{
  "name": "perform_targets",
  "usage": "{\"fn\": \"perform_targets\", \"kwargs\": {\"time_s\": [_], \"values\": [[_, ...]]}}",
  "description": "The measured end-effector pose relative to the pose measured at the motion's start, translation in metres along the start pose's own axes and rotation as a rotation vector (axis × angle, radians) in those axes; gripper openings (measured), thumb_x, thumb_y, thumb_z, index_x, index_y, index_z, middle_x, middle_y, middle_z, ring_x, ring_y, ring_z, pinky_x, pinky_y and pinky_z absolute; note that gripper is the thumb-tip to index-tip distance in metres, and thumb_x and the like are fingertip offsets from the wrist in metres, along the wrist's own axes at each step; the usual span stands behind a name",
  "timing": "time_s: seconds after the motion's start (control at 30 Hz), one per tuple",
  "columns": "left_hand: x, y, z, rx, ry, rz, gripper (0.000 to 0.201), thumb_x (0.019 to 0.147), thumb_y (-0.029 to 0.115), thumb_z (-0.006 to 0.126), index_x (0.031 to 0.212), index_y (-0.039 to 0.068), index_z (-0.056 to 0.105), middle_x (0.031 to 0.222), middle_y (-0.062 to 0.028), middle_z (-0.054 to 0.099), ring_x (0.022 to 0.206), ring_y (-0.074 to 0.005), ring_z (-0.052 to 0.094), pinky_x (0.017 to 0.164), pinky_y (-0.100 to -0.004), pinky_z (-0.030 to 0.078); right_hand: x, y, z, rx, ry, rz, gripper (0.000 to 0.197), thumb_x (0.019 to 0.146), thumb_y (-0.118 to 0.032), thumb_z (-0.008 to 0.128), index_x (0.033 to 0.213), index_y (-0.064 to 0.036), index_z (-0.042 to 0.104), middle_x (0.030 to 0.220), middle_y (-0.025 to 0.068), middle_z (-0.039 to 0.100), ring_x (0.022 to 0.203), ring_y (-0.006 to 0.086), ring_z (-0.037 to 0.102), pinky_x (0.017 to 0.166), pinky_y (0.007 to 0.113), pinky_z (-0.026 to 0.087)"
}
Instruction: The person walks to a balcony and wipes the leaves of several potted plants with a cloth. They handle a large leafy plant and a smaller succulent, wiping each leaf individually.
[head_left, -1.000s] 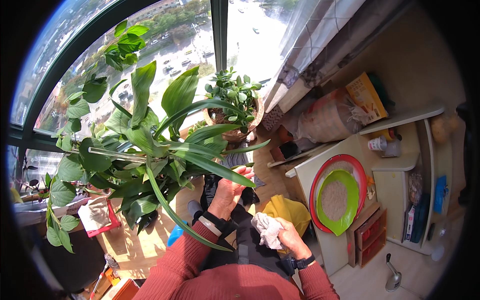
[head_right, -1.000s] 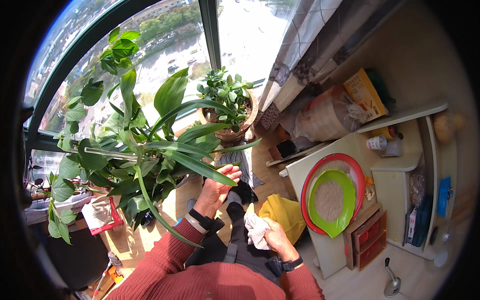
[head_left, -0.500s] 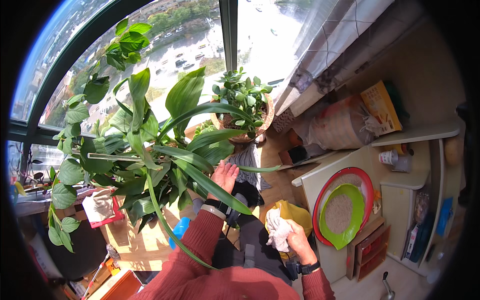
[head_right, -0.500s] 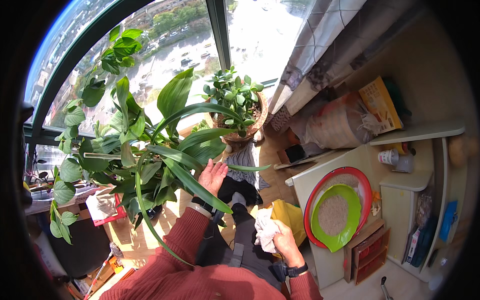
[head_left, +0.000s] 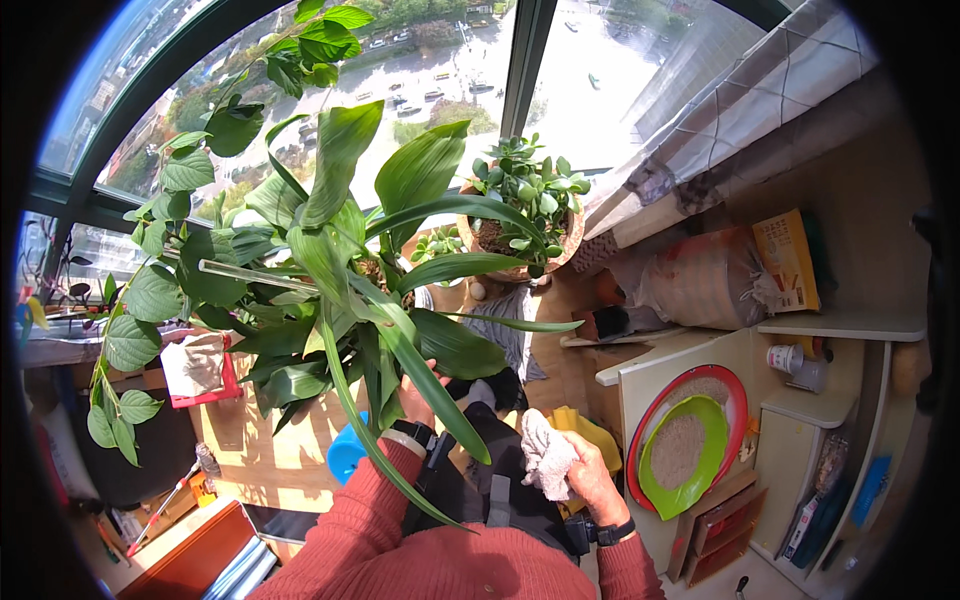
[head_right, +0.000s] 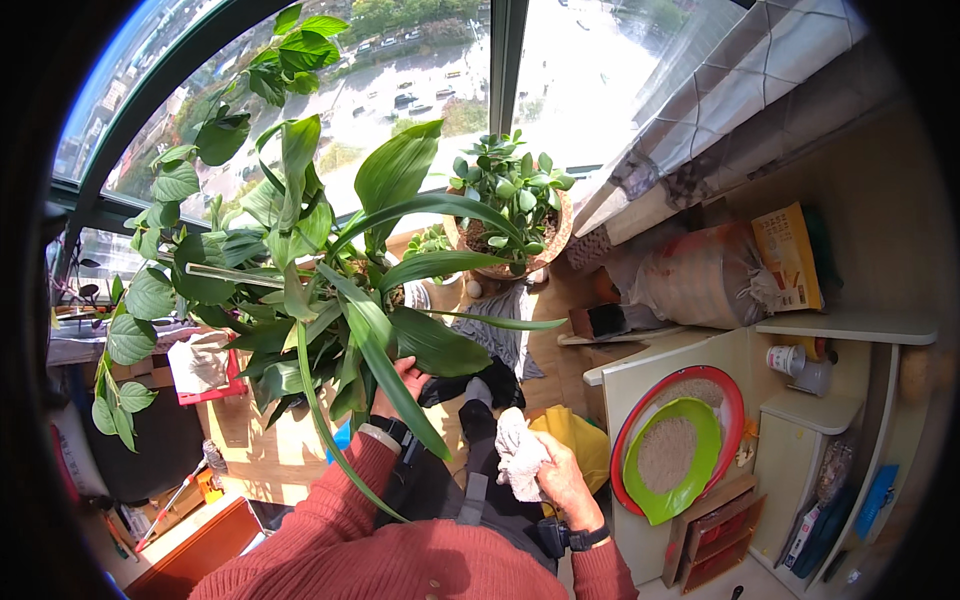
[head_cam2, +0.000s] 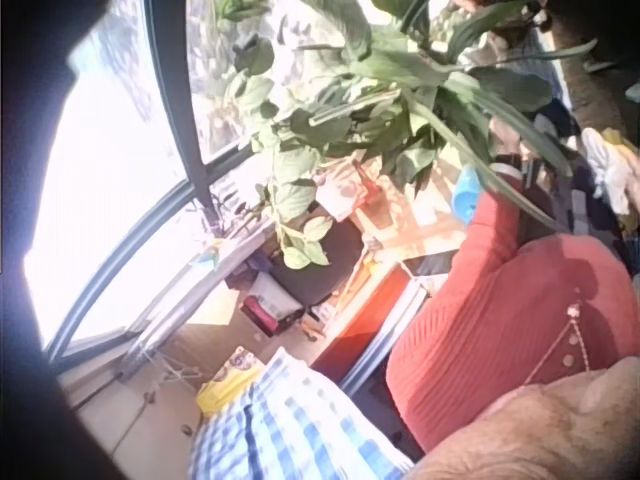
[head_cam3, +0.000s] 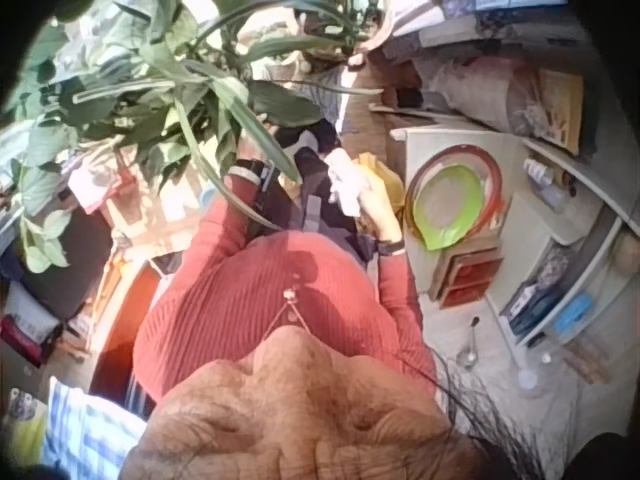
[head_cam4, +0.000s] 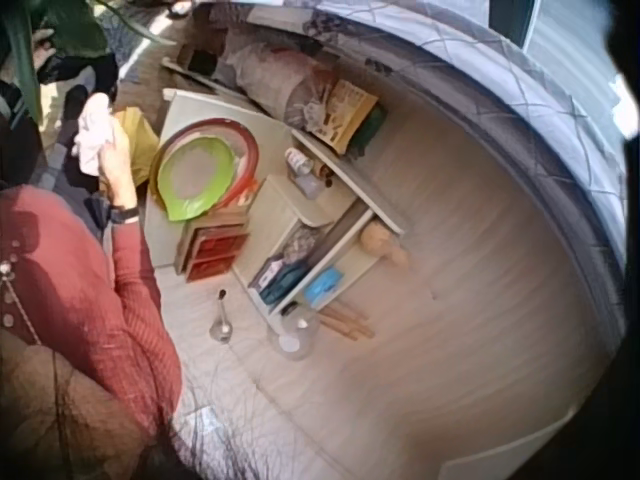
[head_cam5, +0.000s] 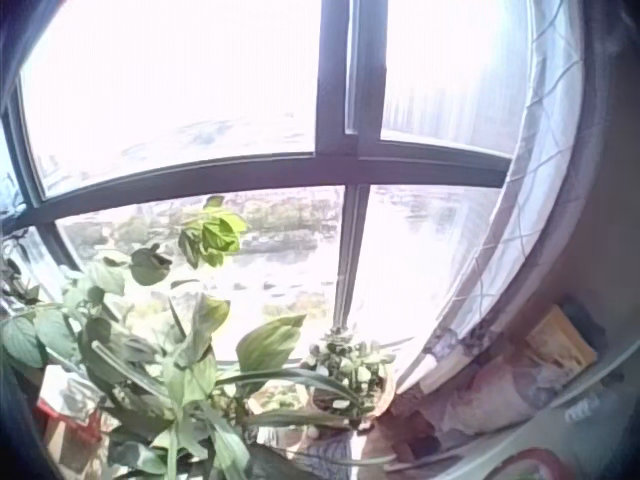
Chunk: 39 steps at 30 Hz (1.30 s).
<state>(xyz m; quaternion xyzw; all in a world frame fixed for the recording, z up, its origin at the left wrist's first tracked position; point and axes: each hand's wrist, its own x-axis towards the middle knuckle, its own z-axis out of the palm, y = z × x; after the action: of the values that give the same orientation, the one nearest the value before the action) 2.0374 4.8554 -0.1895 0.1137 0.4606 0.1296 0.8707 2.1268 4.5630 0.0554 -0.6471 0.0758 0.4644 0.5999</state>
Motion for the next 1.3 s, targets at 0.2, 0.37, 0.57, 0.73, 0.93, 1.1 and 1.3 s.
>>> {"fn": "perform_targets", "kwargs": {"time_s": [0.2, 0.37, 0.57, 0.73, 0.93, 1.1, 1.3], "values": [[-0.054, 0.002, -0.025, 0.227, -0.207, 0.191, 0.045, 0.094, 0.001, 0.06, 0.139, -0.001, 0.053, 0.132, -0.0135, 0.065, 0.12, -0.0292, 0.064, 0.104, -0.0432, 0.053, 0.038, -0.025, 0.033, -0.069, -0.198, -0.094, 0.043, 0.097, 0.004, 0.058, 0.14, -0.0025, 0.059, 0.127, 0.0043, 0.067, 0.115, 0.0119, 0.062, 0.102, 0.03, 0.049], [-0.068, 0.01, -0.032, 0.152, -0.165, 0.06, 0.04, 0.087, -0.006, 0.062, 0.127, 0.0, 0.062, 0.125, -0.0128, 0.066, 0.12, -0.0293, 0.062, 0.108, -0.0455, 0.05, 0.111, 0.002, 0.086, -0.217, -0.433, -0.316, 0.059, 0.082, 0.006, 0.045, 0.139, 0.0, 0.059, 0.13, 0.0142, 0.064, 0.123, 0.0226, 0.058, 0.108, 0.032, 0.043], [-0.066, -0.01, -0.068, -0.062, -0.06, 0.17, 0.024, 0.102, 0.007, 0.058, 0.125, 0.005, 0.061, 0.117, -0.0078, 0.067, 0.109, -0.0204, 0.065, 0.091, -0.0356, 0.056, 0.172, 0.063, 0.16, -0.576, -0.52, -0.556, 0.059, 0.081, 0.0, 0.058, 0.14, -0.0022, 0.056, 0.134, 0.0193, 0.054, 0.121, 0.0366, 0.053, 0.108, 0.042, 0.042], [-0.084, -0.004, -0.09, 0.098, -0.052, 0.135, 0.023, 0.098, -0.002, 0.053, 0.119, 0.001, 0.064, 0.111, -0.0062, 0.067, 0.102, -0.0181, 0.063, 0.09, -0.0304, 0.052, 0.221, 0.073, 0.178, -0.493, -0.506, -0.457, 0.034, 0.1, -0.019, 0.065, 0.127, -0.0012, 0.056, 0.091, 0.0056, 0.059, 0.077, 0.0127, 0.056, 0.065, 0.028, 0.048], [-0.124, 0.009, -0.077, -0.065, -0.146, -0.021, 0.023, 0.102, 0.007, 0.052, 0.12, -0.002, 0.064, 0.119, -0.0103, 0.069, 0.114, -0.0215, 0.063, 0.104, -0.0346, 0.048, 0.312, 0.11, 0.193, -1.247, -0.321, -0.68, 0.023, 0.08, -0.011, 0.06, 0.098, -0.0043, 0.072, 0.093, 0.0212, 0.071, 0.086, 0.041, 0.067, 0.079, 0.051, 0.053], [-0.147, 0.018, -0.055, -0.388, -0.184, -0.025, 0.042, 0.105, 0.022, 0.06, 0.144, 0.008, 0.052, 0.135, -0.0091, 0.063, 0.124, -0.0247, 0.061, 0.108, -0.043, 0.05, 0.248, 0.104, 0.178, -1.008, -0.586, -0.654, 0.037, 0.084, -0.006, 0.058, 0.119, -0.0013, 0.068, 0.119, 0.0271, 0.068, 0.111, 0.0465, 0.063, 0.095, 0.05, 0.052], [-0.158, 0.046, -0.048, -0.204, -0.149, -0.121, 0.073, 0.104, 0.06, 0.049, 0.151, 0.004, 0.047, 0.145, -0.0082, 0.06, 0.129, -0.0239, 0.058, 0.112, -0.0391, 0.045, 0.11, 0.072, 0.171, -0.979, -0.718, -0.533, 0.048, 0.084, -0.001, 0.067, 0.131, -0.0072, 0.065, 0.136, 0.0274, 0.054, 0.124, 0.0471, 0.055, 0.1, 0.049, 0.05]]}}
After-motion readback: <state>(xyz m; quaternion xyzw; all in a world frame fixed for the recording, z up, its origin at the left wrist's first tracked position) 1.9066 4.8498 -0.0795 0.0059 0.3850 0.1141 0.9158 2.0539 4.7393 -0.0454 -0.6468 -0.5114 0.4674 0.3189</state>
